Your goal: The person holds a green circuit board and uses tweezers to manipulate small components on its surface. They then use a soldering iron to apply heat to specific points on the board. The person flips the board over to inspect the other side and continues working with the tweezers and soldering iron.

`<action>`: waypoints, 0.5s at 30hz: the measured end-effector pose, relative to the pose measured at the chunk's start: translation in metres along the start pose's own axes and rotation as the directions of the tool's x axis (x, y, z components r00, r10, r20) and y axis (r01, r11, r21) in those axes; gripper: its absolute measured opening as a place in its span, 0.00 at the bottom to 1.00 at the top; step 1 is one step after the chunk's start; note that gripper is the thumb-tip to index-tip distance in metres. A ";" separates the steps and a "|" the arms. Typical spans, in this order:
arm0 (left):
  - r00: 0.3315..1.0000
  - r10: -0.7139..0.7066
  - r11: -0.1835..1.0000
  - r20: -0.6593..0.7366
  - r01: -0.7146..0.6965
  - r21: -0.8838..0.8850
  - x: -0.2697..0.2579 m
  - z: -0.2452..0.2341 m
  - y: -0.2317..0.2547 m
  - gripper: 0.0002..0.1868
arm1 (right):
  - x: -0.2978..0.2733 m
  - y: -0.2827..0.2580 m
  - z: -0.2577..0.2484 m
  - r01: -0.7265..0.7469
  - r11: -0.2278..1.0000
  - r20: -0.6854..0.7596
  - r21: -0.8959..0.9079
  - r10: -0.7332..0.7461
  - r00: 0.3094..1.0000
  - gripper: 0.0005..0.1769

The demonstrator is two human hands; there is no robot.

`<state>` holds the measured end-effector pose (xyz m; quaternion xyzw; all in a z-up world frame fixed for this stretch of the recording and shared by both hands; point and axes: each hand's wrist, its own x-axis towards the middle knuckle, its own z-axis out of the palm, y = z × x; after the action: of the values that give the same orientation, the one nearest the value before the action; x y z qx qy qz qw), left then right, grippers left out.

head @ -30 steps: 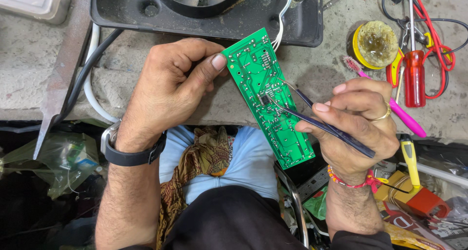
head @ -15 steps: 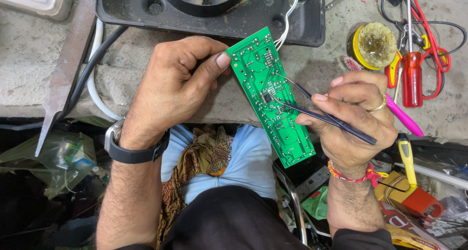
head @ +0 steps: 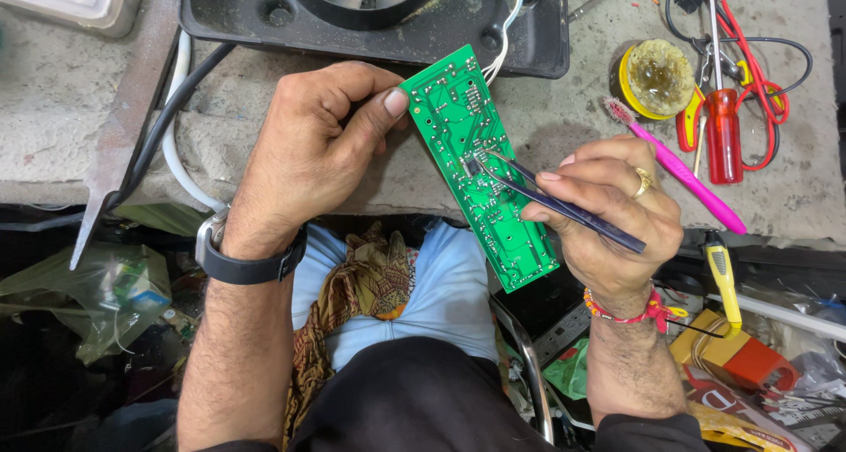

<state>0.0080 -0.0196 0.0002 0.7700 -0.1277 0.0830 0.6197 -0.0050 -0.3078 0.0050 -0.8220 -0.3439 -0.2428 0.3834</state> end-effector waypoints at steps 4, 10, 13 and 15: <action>1.000 0.005 1.000 -0.015 -0.005 0.007 0.000 0.001 0.001 0.07 | -0.002 -0.002 -0.001 -0.015 1.000 -0.009 0.001 0.015 1.000 0.21; 1.000 0.004 1.000 -0.014 -0.004 -0.005 -0.002 0.001 0.002 0.07 | -0.006 -0.003 -0.002 -0.028 0.999 -0.016 0.027 0.029 0.999 0.21; 1.000 -0.022 1.000 -0.013 0.022 -0.003 -0.002 0.001 0.002 0.07 | -0.006 -0.003 -0.001 -0.027 0.999 -0.018 0.026 0.028 0.999 0.21; 1.000 -0.016 1.000 -0.015 0.016 0.005 -0.002 0.001 0.002 0.07 | -0.006 -0.003 -0.001 -0.033 0.999 -0.019 0.033 0.033 0.999 0.21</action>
<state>0.0056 -0.0211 0.0017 0.7717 -0.1166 0.0841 0.6195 -0.0117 -0.3096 0.0032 -0.8189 -0.3305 -0.2386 0.4040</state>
